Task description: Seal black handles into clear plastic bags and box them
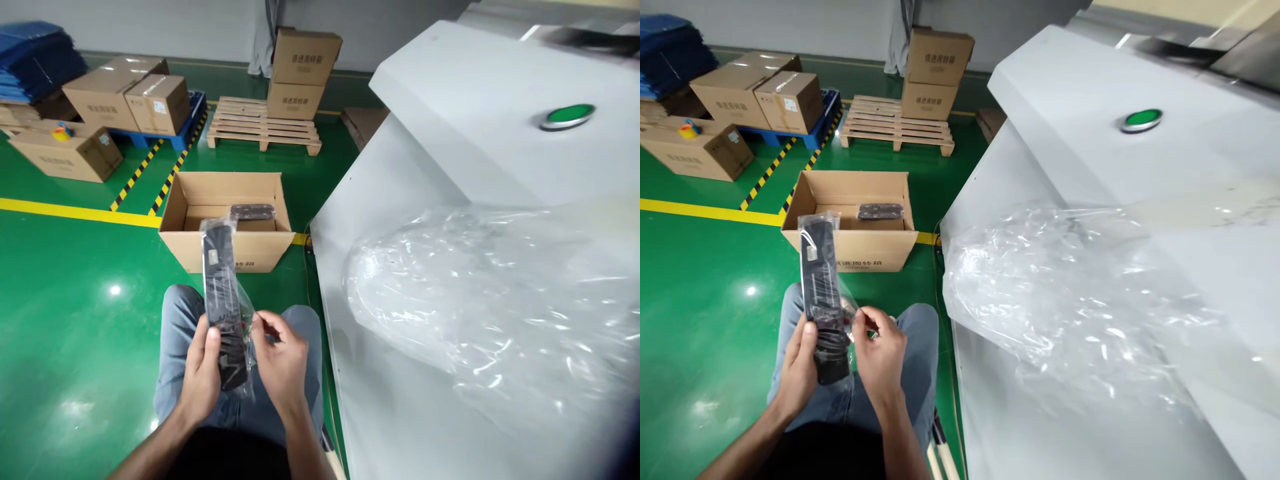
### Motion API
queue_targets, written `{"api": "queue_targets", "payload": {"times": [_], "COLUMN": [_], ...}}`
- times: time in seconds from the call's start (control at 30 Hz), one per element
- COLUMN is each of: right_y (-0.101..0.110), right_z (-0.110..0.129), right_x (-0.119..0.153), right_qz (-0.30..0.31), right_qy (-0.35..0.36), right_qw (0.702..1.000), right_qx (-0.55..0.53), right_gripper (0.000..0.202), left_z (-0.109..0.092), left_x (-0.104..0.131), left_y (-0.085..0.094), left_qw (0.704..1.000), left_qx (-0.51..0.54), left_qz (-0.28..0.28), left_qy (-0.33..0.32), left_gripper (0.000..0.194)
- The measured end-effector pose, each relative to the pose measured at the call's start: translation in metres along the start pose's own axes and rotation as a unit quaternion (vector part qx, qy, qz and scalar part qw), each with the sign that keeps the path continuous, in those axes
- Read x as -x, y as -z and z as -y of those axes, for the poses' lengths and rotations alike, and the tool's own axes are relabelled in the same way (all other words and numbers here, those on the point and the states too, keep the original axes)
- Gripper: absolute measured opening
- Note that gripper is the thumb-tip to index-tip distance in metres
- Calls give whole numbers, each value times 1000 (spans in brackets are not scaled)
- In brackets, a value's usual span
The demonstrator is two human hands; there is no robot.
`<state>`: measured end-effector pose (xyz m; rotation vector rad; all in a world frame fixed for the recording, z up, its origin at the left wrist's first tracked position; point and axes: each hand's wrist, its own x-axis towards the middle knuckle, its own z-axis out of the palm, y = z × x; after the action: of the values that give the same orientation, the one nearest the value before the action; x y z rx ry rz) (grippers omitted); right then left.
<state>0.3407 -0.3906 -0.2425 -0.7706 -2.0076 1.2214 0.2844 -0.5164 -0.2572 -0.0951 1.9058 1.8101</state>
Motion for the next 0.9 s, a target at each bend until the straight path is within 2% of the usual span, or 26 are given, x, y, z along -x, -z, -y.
{"api": "queue_targets", "payload": {"times": [0.13,0.2,0.3,0.4,0.57,0.67,0.77,0.9], "right_y": [7,7,3,-1,11,26,38,40], "right_z": [0,1,4,2,-10,-20,-27,-28], "right_x": [-3,2,11,15,4,-6,-13,-10], "right_qz": [3,2,34,67,119,185,249,241], "right_qy": [-32,-17,0,-4,-36,-98,-126,-135], "right_qw": [999,999,999,998,992,975,955,950], "right_qx": [-39,-31,-5,3,-31,-73,-102,-145], "right_gripper": [18,24,37,20,29,32,30,29], "left_z": [-8,-12,-17,-20,-36,-42,-40,-37], "left_x": [-6,-10,-14,-15,-13,-14,-17,-18], "left_y": [1,1,2,-1,-3,1,5,2], "left_qw": [999,1000,997,995,998,998,995,999], "left_qx": [22,20,-9,-28,-2,-12,-26,-6], "left_qz": [11,19,9,-1,4,49,97,50], "left_qy": [21,-12,-73,-100,-60,-27,-9,-1], "left_gripper": [72,66,55,48,54,58,58,60]}}
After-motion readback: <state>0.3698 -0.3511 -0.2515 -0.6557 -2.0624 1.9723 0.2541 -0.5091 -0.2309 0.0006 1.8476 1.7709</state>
